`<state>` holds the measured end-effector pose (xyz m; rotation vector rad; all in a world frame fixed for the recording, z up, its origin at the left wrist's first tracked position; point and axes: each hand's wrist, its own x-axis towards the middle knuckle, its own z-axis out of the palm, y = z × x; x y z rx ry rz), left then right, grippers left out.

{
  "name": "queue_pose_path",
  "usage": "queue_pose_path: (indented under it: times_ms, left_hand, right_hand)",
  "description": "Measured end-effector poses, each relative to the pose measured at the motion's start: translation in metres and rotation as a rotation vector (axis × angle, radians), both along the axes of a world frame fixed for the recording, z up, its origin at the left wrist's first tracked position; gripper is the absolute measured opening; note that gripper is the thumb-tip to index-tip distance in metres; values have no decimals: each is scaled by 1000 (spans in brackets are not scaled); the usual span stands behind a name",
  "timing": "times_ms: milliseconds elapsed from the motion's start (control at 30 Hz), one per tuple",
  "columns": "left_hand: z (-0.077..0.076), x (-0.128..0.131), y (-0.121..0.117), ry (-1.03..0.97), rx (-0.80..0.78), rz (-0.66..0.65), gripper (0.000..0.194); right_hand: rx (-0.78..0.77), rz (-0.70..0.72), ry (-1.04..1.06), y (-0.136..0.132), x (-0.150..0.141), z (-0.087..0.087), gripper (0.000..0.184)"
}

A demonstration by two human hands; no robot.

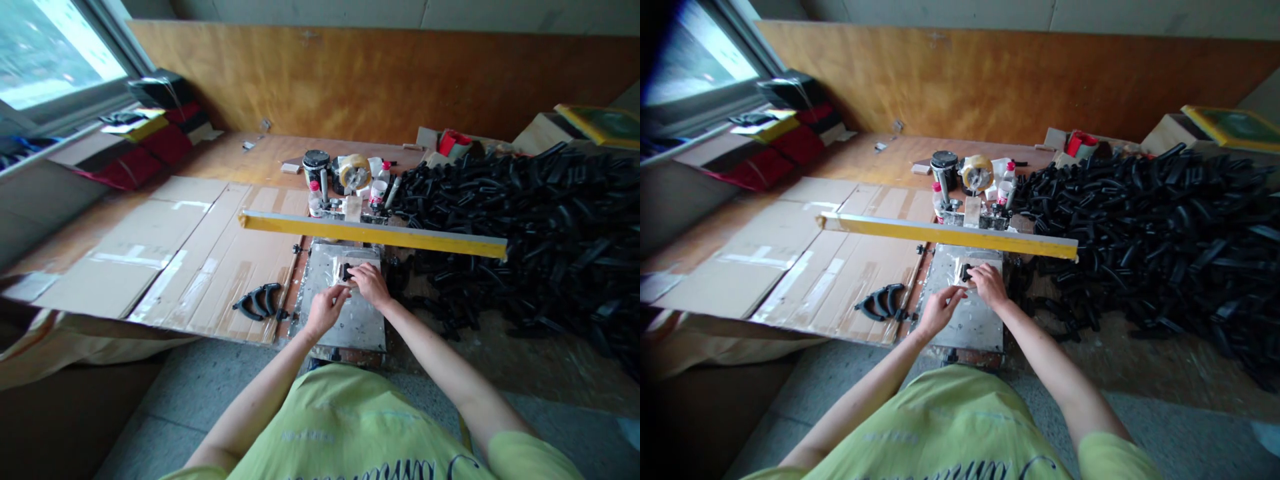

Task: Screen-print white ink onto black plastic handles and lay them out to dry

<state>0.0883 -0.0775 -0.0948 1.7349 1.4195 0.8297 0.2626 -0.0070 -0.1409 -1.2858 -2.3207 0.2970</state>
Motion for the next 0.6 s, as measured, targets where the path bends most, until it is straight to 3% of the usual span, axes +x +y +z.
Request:
queue_pose_path:
  times_ms: [167,267,333,400,533,600]
  left_hand:
    - [-8,-39,-9,-113,-78,179,38]
    - [-2,-55,-4,-243,-93,292,43]
    - [14,-63,9,-375,-55,386,47]
    - [39,-66,28,-531,21,449,50]
    - [97,-60,61,-791,148,453,44]
    - [116,-56,69,-838,151,424,39]
  right_hand:
    - [23,-26,-106,-2,-9,1,27]
    - [54,6,-90,1,-9,6,35]
    - [69,56,-97,4,-11,8,48]
    - [46,112,-126,4,-14,9,54]
    - [13,253,-91,-10,-14,14,38]
    - [11,295,-13,-22,-6,18,31]
